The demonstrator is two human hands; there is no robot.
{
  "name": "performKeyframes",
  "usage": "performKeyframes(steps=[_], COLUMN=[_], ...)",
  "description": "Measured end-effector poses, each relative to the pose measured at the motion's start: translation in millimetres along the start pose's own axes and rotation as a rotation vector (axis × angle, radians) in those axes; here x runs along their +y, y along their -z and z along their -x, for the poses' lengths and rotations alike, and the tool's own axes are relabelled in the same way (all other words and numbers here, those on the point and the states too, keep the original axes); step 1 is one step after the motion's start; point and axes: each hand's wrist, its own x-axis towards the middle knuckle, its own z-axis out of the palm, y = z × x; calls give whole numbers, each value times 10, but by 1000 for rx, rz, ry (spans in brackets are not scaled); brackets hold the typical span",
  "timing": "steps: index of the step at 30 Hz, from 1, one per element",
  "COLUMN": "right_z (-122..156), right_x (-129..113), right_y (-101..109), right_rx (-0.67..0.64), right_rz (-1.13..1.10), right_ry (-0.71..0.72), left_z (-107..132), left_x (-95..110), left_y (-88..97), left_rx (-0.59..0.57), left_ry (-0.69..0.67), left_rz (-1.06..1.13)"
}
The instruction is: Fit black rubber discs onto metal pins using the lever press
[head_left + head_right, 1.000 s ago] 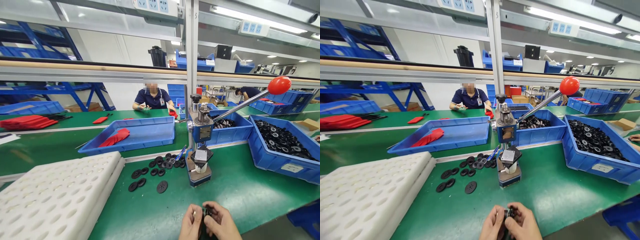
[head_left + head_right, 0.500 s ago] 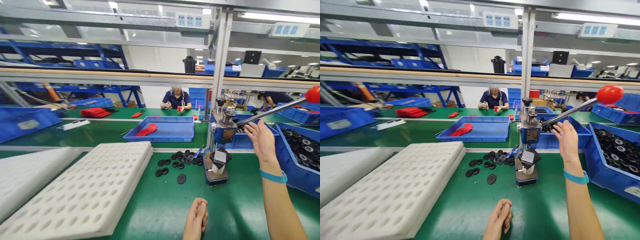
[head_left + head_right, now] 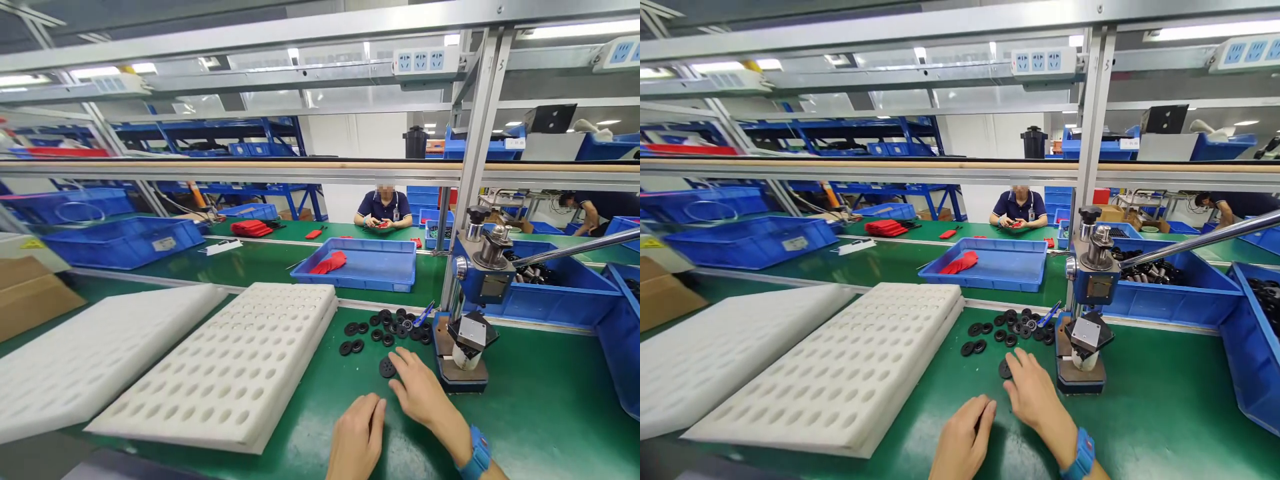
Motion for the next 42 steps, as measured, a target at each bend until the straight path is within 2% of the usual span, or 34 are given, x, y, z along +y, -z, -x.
performKeyframes(steps=[4, 8, 10, 12, 14, 16, 18, 19, 21, 23, 26, 29, 35, 42], right_z=[-60, -1, 28, 45, 49, 47, 44, 42, 38, 29, 17, 17, 45, 62], right_x=[31, 69, 93, 120, 143, 157, 164, 168, 176, 184, 184, 169, 172, 149], right_y=[-349, -484, -494, -487, -482, -491, -519, -537, -569, -581, -556, -517, -515, -521], right_rx=[-60, -83, -78, -61, -38, -11, 27, 46, 75, 82, 79, 90, 109, 104], right_rz=[50, 58, 52, 41, 32, 29, 32, 36, 55, 83, 123, 149, 163, 171], right_ry=[-32, -43, -61, -86, -110, -135, -182, -210, -262, -289, -319, -327, -261, -265], left_z=[-10, -149, -291, -478, -704, -947, -1181, -1283, -1446, -1542, -1576, -1541, -1515, -1546], left_x=[-105, -90, -47, -1, 37, 54, 34, 5, -99, -251, -485, -609, -589, -667], left_y=[54, 80, 74, 54, 10, -71, -191, -261, -399, -504, -562, -536, -510, -513], left_rx=[11, -3, -38, -60, 1, 145, 253, 246, 145, 42, -60, -123, -93, -40], left_ry=[-73, -73, 1, 138, 208, 130, -27, -101, -230, -301, -328, -336, -335, -338], left_rz=[-114, -229, -300, -388, -465, -498, -487, -478, -463, -450, -474, -544, -596, -585])
